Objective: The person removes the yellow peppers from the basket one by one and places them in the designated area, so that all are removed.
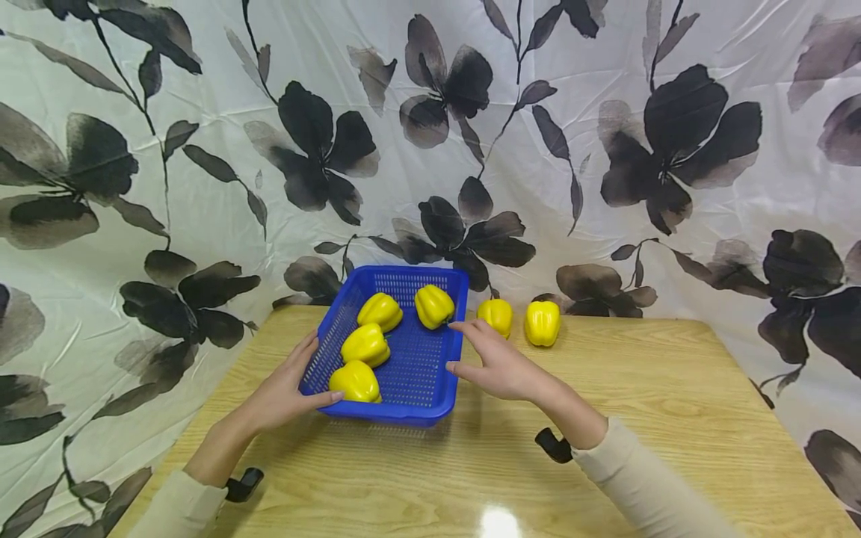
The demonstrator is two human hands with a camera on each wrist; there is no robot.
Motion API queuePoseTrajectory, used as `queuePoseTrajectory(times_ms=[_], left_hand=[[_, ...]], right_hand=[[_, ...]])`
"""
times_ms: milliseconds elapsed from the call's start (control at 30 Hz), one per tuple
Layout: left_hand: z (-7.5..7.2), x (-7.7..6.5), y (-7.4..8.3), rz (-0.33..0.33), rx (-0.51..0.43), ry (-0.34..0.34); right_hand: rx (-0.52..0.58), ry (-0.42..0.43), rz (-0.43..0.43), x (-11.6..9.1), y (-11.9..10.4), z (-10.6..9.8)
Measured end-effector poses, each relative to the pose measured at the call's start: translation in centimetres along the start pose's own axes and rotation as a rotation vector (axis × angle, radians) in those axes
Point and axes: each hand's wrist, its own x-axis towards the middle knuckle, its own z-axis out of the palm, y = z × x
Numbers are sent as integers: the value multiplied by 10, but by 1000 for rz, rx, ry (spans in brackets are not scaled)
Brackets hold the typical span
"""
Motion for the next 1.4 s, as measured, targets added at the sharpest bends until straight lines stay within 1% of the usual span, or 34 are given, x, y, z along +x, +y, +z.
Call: queuePoseTrajectory(times_ms=[267, 400, 500, 733, 933, 1133, 1400], left_hand=[[2, 0, 0, -12, 6, -8], [1, 0, 1, -6, 10, -1], [0, 0, 1, -3, 11, 4], [0, 1, 2, -9, 7, -1], [0, 2, 1, -8, 11, -1], [0, 0, 1, -11, 20, -5], [0, -1, 1, -20, 16, -15]], right_hand=[[39, -76, -10, 10, -12, 18], [29, -109, -13, 15, -19, 26], [17, -125, -32, 19, -23, 33], [-22, -138, -70, 31, -33, 49], [-28, -165, -86, 45, -40, 64], [-9, -181, -62, 58, -47, 82], [-1, -156, -26, 74, -50, 105]])
